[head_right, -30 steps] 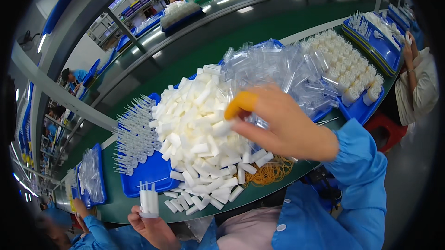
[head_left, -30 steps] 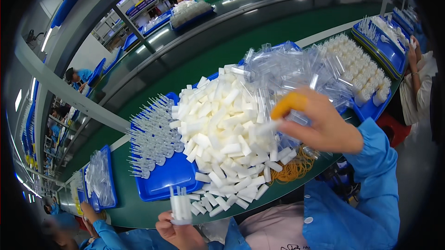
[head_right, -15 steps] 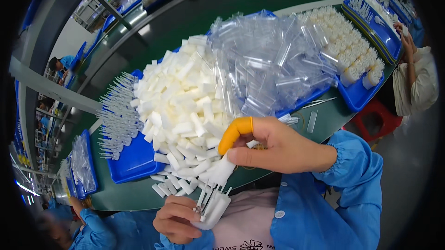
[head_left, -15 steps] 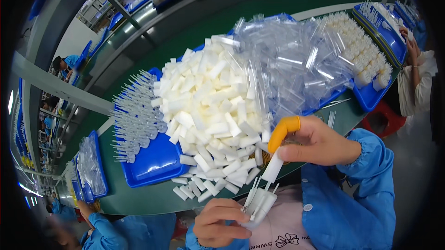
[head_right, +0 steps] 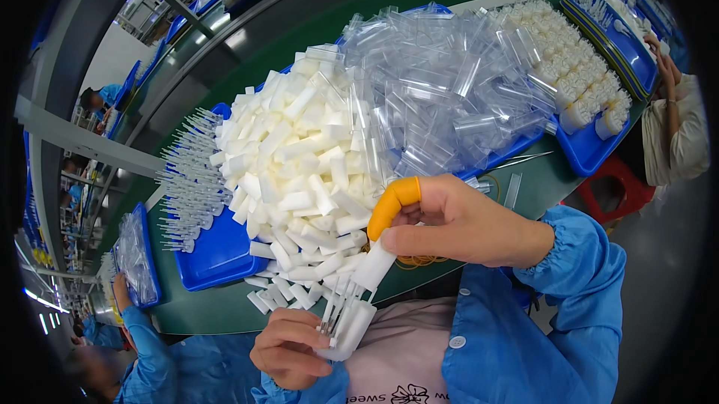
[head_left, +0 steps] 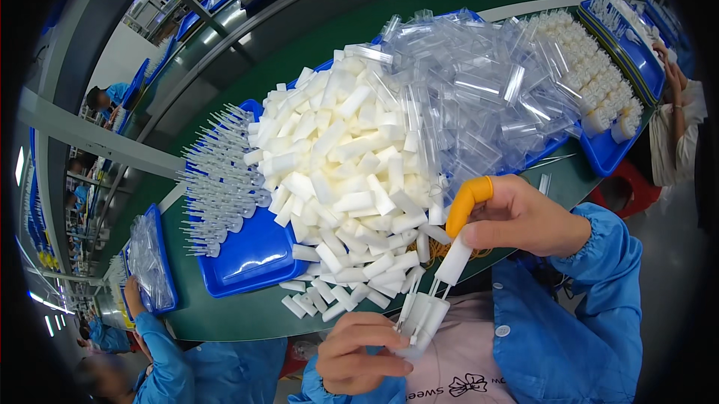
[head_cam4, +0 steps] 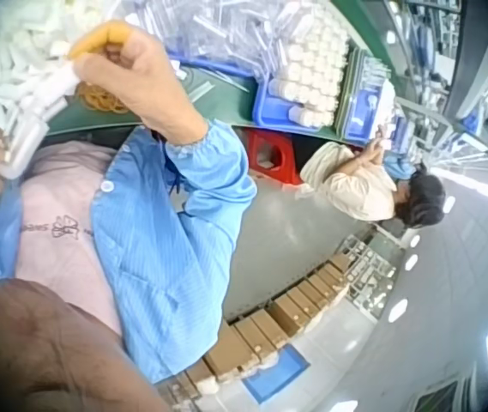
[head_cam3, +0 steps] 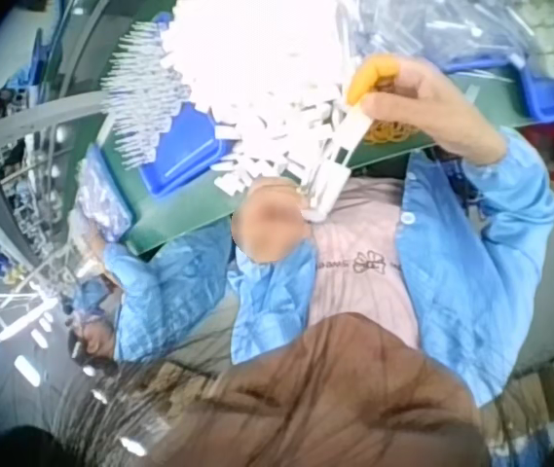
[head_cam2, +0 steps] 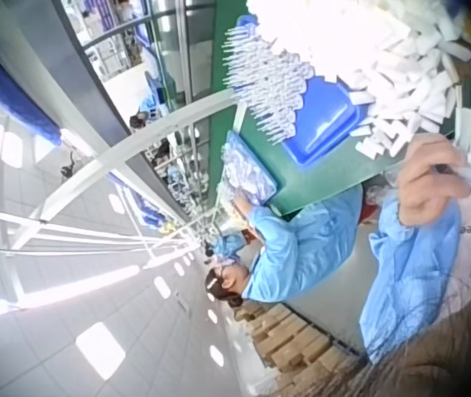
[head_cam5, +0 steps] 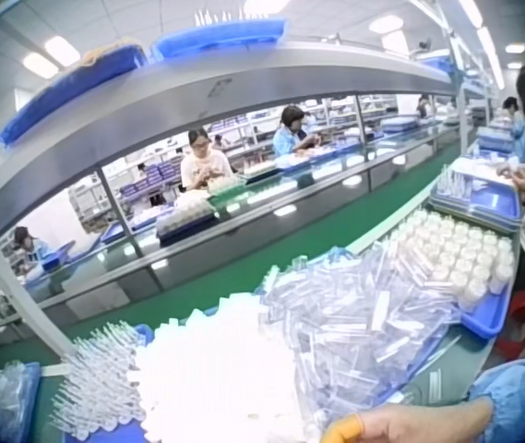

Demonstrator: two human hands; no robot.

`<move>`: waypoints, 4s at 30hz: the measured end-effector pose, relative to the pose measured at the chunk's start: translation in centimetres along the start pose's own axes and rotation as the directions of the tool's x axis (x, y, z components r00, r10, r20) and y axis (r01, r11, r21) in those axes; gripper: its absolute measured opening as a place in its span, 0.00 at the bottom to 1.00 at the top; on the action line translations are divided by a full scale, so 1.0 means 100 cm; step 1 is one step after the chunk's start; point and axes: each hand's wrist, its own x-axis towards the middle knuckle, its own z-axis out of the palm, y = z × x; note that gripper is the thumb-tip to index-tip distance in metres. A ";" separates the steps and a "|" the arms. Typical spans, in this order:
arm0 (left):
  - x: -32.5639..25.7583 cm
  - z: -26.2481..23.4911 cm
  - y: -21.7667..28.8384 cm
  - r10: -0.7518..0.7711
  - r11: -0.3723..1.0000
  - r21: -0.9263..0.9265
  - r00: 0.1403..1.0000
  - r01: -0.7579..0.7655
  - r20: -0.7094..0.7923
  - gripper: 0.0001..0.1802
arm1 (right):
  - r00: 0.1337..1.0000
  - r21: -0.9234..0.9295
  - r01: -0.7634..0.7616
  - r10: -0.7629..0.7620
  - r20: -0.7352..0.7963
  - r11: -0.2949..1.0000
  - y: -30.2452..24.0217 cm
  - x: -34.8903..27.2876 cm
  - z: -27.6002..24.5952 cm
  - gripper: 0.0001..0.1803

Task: The person assembles cotton swabs by inserting white cotton tips into clear plastic tubes. They then secure the tips with a yellow rubber band and place the finished units into a blue tray. The process is repeated continuously at a factory workstation.

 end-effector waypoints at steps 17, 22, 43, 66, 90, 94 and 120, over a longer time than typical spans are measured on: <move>-0.003 0.016 0.002 -0.165 0.920 0.335 0.977 0.202 -0.134 0.11 | 0.919 -0.482 0.370 -0.235 0.318 0.794 0.001 0.002 0.019 0.13; -0.014 0.018 -0.007 -0.365 0.924 -0.040 0.847 0.380 -0.387 0.12 | 0.772 -0.907 0.378 -0.604 0.197 0.187 -0.008 0.037 0.018 0.15; -0.029 0.014 -0.010 -0.117 0.993 -0.038 0.864 0.113 -0.489 0.16 | 0.983 0.010 0.176 -0.176 0.055 0.984 -0.013 0.043 0.022 0.19; -0.009 0.000 -0.004 -0.065 0.997 0.039 0.980 0.074 -0.189 0.13 | 0.976 0.074 0.061 -0.075 0.204 0.995 0.005 0.043 0.026 0.17; -0.013 0.005 -0.003 -0.042 0.951 0.289 0.974 0.107 -0.224 0.21 | 0.956 -0.266 0.275 -0.234 0.177 0.924 0.031 0.020 0.041 0.08; -0.021 -0.003 -0.002 -0.132 0.946 0.261 0.964 0.191 -0.229 0.20 | 0.955 -0.297 0.274 -0.222 0.198 0.915 0.026 0.020 0.045 0.09; -0.051 -0.026 0.007 -0.153 0.784 0.472 0.863 0.402 -0.481 0.13 | 0.834 -0.829 0.422 -0.516 0.195 0.368 0.002 0.068 0.062 0.08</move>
